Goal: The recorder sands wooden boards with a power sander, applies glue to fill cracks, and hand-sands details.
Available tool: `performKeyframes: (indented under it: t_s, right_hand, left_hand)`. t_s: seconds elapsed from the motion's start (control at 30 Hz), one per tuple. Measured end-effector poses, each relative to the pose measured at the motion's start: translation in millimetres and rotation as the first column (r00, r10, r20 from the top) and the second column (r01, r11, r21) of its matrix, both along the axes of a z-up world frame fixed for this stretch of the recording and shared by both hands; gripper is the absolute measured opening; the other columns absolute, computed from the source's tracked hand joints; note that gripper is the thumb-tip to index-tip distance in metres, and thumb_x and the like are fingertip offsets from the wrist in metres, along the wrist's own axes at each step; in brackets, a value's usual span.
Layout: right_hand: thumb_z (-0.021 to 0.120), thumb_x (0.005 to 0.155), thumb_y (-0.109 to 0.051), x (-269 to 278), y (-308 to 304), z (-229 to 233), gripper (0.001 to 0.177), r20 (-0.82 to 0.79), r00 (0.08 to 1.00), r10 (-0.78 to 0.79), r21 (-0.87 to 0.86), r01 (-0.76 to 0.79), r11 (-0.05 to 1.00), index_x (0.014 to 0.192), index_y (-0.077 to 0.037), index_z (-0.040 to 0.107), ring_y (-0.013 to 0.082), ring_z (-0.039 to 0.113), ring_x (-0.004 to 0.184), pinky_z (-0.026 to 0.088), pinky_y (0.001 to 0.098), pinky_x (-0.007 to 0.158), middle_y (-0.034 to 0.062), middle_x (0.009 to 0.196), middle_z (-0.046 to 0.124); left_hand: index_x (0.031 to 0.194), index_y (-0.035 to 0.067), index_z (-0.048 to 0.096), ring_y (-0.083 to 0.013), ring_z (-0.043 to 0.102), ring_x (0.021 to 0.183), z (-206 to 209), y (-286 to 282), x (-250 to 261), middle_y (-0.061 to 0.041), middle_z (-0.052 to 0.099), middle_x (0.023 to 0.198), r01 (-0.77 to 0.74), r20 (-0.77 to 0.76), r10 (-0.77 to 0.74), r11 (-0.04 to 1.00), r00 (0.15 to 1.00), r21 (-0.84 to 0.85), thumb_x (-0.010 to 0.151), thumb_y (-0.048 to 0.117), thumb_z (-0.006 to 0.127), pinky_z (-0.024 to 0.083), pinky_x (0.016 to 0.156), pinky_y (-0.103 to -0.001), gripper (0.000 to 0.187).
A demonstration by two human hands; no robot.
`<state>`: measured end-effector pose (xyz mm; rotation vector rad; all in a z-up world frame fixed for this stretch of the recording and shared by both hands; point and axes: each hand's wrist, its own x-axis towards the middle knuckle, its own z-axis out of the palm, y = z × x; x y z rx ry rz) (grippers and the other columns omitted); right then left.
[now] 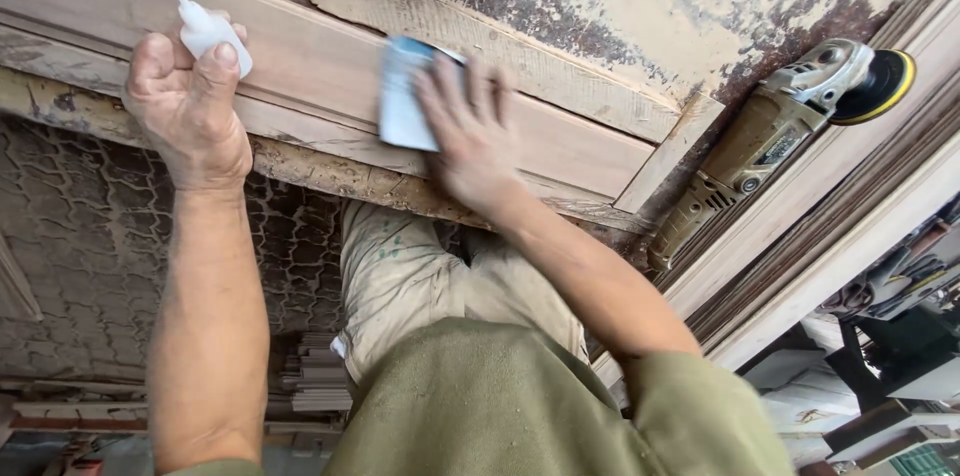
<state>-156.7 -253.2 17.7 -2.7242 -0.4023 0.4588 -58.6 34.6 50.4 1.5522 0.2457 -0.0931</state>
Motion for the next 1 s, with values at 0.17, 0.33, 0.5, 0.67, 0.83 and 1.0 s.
performKeyframes:
  t_s: [0.17, 0.33, 0.5, 0.67, 0.83, 1.0]
  right_hand:
    - [0.045, 0.105, -0.011, -6.3, -29.4, -5.9, 0.072, 0.085, 0.996, 0.04, -0.041, -0.037, 0.998, 0.169, -0.019, 0.014, 0.0219, -0.015, 0.16, -0.024, 0.0519, 0.128, -0.0003, 0.175, -0.001]
    - [0.06, 0.095, -0.008, -95.1, -147.5, 31.5, 0.065, 0.064, 0.991, -0.121, -0.181, 0.131, 0.975, 0.157, -0.007, 0.039, 0.0277, 0.001, 0.159, -0.013, 0.054, 0.126, 0.0112, 0.167, 0.025]
    - [0.061, 0.09, -0.023, -107.6, -128.3, -1.6, 0.064, 0.234, 0.956, -0.176, -0.097, 0.203, 0.974, 0.15, -0.001, 0.056, 0.0492, 0.028, 0.151, 0.017, 0.0637, 0.121, 0.024, 0.158, 0.048]
    - [0.074, 0.078, -0.039, -50.4, -7.3, -40.9, 0.089, 0.138, 0.99, -0.011, -0.006, 0.012, 1.0, 0.158, -0.012, 0.046, 0.0497, 0.011, 0.154, 0.005, 0.0632, 0.123, 0.018, 0.166, 0.036]
    - [0.061, 0.095, -0.038, 52.4, 173.9, -19.8, 0.072, 0.041, 0.993, 0.108, 0.096, -0.112, 0.989, 0.16, -0.015, 0.04, 0.0424, 0.01, 0.157, 0.004, 0.0603, 0.125, 0.0111, 0.169, 0.031]
    - [0.061, 0.09, -0.069, 79.5, 228.4, -13.8, 0.091, 0.01, 0.995, 0.095, 0.139, -0.095, 0.986, 0.162, -0.02, 0.035, 0.0361, 0.01, 0.159, -0.002, 0.0581, 0.127, 0.0061, 0.17, 0.03]
  left_hand:
    - [0.109, 0.009, 0.055, -0.0232, 0.071, 0.116, 5.0, -1.5, 0.3, -0.012, 0.068, 0.119, 0.039, -0.019, -0.038, 0.997, 0.999, 0.066, 0.105, 0.014, 0.074, 0.061, 0.108, -0.033, 0.019]
    - [0.1, 0.013, 0.052, -0.0224, 0.071, 0.115, 1.0, 3.7, 6.4, -0.013, 0.07, 0.117, 0.073, 0.003, -0.073, 0.997, 0.997, 0.001, 0.105, 0.011, 0.074, 0.062, 0.104, -0.032, 0.023]
    - [0.092, 0.007, 0.054, -0.019, 0.068, 0.096, 27.0, 29.3, 10.3, -0.02, 0.071, 0.095, -0.102, 0.026, 0.104, 0.993, 0.994, -0.056, 0.099, 0.01, 0.073, 0.058, 0.088, -0.033, 0.02]
    - [0.109, -0.001, 0.061, -0.0245, 0.071, 0.1, 39.6, 121.7, -34.7, -0.027, 0.07, 0.116, -0.203, 0.019, 0.203, 0.973, 0.979, 0.105, 0.097, 0.002, 0.073, 0.061, 0.09, -0.038, 0.017]
    - [0.115, -0.001, 0.063, -0.0227, 0.068, 0.108, 52.1, 164.2, -69.0, -0.023, 0.07, 0.119, -0.195, -0.11, 0.229, 0.948, 0.967, 0.253, 0.096, 0.003, 0.074, 0.059, 0.089, -0.034, 0.022]
    - [0.116, -0.001, 0.067, -0.0263, 0.07, 0.107, 62.3, 161.9, -51.5, -0.023, 0.071, 0.119, -0.159, -0.195, 0.226, 0.937, 0.954, 0.311, 0.091, 0.005, 0.08, 0.059, 0.086, -0.04, 0.029]
